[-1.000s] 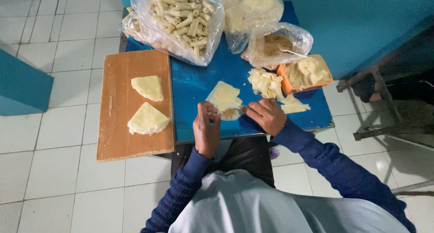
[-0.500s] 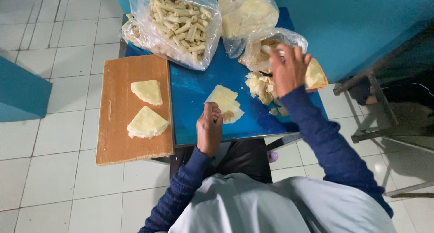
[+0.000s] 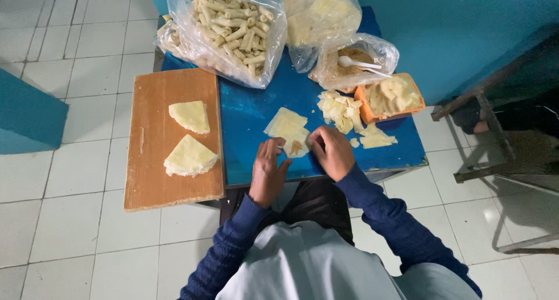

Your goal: The person takes thin dough wrappers from a blue table, scoops filling from an orange container with a spoon onto a wrapper, and folds the wrapper over the filling to form filled pastries, setting finished pieces on a wooden board. Scraps of dough are pushed aside as they work.

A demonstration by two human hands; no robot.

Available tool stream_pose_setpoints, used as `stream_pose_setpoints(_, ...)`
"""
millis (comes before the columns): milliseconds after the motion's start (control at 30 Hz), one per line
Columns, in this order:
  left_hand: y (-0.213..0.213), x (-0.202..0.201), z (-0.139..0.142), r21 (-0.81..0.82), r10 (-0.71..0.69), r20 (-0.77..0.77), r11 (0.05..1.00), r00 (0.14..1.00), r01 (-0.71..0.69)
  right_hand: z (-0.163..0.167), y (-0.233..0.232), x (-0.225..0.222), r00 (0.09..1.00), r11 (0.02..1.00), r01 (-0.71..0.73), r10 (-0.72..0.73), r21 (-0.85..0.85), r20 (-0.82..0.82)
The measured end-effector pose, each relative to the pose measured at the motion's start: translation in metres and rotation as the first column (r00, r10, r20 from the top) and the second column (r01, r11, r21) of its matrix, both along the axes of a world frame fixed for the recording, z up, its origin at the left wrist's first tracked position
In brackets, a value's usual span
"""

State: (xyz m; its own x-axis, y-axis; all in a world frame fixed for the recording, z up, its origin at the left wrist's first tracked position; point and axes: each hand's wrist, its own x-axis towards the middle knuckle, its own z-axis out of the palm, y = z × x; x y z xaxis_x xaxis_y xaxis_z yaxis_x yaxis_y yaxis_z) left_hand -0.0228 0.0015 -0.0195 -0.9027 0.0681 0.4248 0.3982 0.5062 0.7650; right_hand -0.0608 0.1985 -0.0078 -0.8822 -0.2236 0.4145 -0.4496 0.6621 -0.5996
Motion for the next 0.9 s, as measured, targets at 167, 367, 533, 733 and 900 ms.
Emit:
stream_pose_setpoints(167,0.001,-0.001,0.005,-0.062,-0.004,-0.08,0.998,0.997,-0.001,0.004,0.0,0.005,0.997,1.0,-0.023,0.021,-0.02,-0.07)
stream_pose_setpoints(367,0.001,0.003,0.014,-0.078,-0.018,-0.07,0.997,0.997,0.012,0.011,-0.001,0.007,0.987,0.988,0.055,-0.033,0.146,-0.155)
stream_pose_setpoints(533,0.002,0.005,0.015,-0.071,-0.016,-0.094,0.997,0.995,0.009,0.011,-0.006,0.009,0.998,0.997,0.065,-0.065,0.039,-0.007)
stream_pose_setpoints(733,0.002,0.004,0.014,-0.069,-0.016,-0.085,0.998,0.996,0.011,0.009,-0.006,0.014,0.998,0.998,-0.057,0.056,-0.02,-0.035)
stream_pose_setpoints(900,0.002,0.005,0.013,-0.073,-0.024,-0.073,0.997,0.997,0.019,0.008,-0.002,0.018,0.983,0.988,-0.149,0.153,0.042,-0.098)
